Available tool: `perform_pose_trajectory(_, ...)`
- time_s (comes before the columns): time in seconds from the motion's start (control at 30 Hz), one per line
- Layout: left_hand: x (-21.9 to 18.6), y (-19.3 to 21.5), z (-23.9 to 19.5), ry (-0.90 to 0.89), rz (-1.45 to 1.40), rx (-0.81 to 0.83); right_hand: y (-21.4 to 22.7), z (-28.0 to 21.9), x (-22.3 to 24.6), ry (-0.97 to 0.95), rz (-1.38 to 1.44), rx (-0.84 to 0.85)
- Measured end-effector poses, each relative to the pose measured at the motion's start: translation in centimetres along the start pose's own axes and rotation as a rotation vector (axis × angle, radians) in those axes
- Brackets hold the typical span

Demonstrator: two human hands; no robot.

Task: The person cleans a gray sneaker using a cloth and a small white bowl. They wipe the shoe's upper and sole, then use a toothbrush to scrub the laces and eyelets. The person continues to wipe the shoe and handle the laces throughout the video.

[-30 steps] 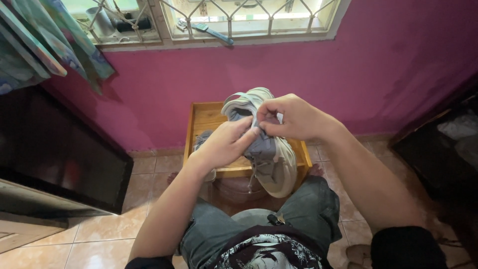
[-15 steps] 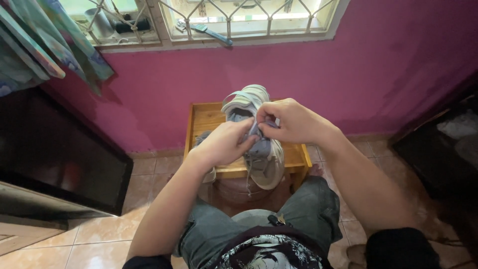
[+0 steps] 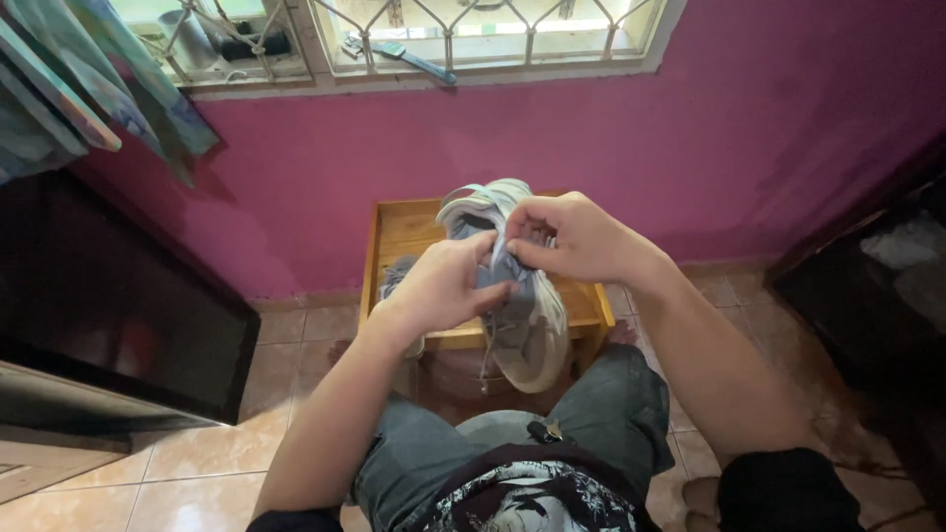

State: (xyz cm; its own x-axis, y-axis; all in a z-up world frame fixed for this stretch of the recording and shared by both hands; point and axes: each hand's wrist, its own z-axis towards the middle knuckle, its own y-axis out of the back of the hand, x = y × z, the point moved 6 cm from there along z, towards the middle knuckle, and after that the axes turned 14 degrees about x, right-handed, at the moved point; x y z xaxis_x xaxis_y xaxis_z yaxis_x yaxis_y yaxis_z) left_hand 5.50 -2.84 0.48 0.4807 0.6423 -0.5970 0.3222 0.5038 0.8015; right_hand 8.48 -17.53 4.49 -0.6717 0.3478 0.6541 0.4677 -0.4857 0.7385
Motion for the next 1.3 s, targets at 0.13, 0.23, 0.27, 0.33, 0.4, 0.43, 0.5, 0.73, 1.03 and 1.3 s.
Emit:
perform_pose_trajectory(0.13,1.9,-1.4,0.5,0.024,0.027,-0.028,-0.2,-0.1,-0.4,-0.024,0.024,0.013)
perform_pose_trajectory(0.23,1.5,-1.4,0.4,0.043,0.038,-0.024,0.4,-0.3,-1.2,-0.062,0.016,-0.032)
perform_pose_trajectory(0.27,1.0,-1.3,0.3,0.021,0.043,-0.034,0.6,-0.2,-1.3,-0.063,0.030,-0.030)
perform_pose_trajectory(0.33,0.7,-1.1,0.1,0.004,0.044,-0.048,0.7,-0.1,-1.4,-0.063,0.046,-0.021)
perform_pose_trajectory(0.4,0.8,-0.7,0.3,-0.040,-0.013,-0.107,0.9,-0.1,-1.2,-0.053,0.047,-0.033)
perform_pose_trajectory(0.43,0.8,-0.8,0.2,-0.040,-0.014,-0.105,0.8,-0.1,-1.2,-0.055,0.048,-0.033)
perform_pose_trajectory(0.5,0.9,-0.6,0.0,-0.043,-0.040,-0.159,1.0,-0.1,-0.9,-0.026,0.059,-0.081)
perform_pose_trajectory(0.73,1.7,-0.5,0.2,0.003,-0.448,-0.226,4.2,-1.4,-3.1,-0.209,0.037,-0.769)
perform_pose_trajectory(1.03,3.9,-3.0,1.5,-0.112,-1.066,-0.835,-2.5,0.2,-1.3,-0.010,-0.528,-0.682)
perform_pose_trajectory(1.3,3.0,-3.9,0.3,-0.110,-1.122,-1.083,-5.6,1.2,-5.3,0.170,-0.058,-0.605)
